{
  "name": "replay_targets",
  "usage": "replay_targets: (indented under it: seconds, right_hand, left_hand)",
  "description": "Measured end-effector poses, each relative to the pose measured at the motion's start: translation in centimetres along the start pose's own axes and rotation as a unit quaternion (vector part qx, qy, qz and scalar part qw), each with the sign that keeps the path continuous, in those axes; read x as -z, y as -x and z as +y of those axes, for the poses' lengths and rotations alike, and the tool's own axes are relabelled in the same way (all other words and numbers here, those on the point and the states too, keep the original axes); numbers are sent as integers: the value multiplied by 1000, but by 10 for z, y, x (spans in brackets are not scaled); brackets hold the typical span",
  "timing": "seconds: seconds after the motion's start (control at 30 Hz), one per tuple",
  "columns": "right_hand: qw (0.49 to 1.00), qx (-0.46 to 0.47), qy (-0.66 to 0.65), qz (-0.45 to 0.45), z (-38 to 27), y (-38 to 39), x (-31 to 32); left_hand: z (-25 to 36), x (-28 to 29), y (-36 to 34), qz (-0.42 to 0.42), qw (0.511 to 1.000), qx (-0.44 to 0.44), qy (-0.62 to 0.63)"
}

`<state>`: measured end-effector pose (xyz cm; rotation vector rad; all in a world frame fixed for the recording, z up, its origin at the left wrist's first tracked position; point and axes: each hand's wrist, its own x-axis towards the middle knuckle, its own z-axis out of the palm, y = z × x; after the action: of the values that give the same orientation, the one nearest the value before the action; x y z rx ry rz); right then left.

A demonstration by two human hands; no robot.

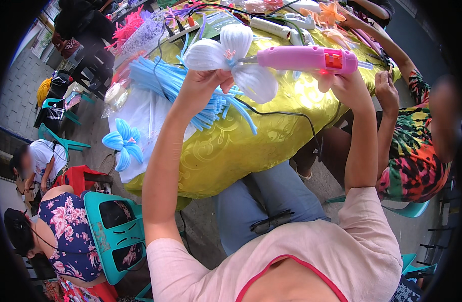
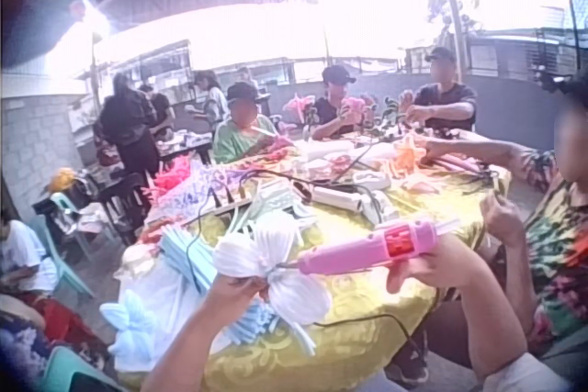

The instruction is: The person constructs a decorative flower by applying glue from a glue gun to the base of fabric petals, pressing them together, and attaching a small pearl-like bead to the center.

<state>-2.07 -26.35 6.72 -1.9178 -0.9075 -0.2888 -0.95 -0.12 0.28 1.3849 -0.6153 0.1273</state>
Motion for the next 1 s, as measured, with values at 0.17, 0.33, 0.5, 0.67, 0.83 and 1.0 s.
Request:
replay_targets:
  seconds: [0.17, 0.33, 0.5, 0.67, 0.83, 1.0]
  right_hand:
    - [999, -6, 40, 11, -1, -2, 2]
    - [999, -19, 14, 22, -1, -3, 1]
    - [999, -14, -12, 47, 1, -6, 2]
    - [999, -6, 25, 44, 7, -9, 3]
    - [998, -6, 26, 48, 13, -9, 3]
    - [998, 14, 15, 60, 19, -9, 2]
  left_hand:
    - [-1, 1, -2, 3, 1000, -2, 1]
    - [-1, 0, -3, -1, 1000, -7, 17]
    - [3, 0, -5, -13, 1000, 11, 17]
    - [0, 1, -6, -8, 1000, 10, 16]
    - [-2, 4, -7, -25, 999, 4, 44]
    - [-5, 4, -7, -23, 999, 6, 45]
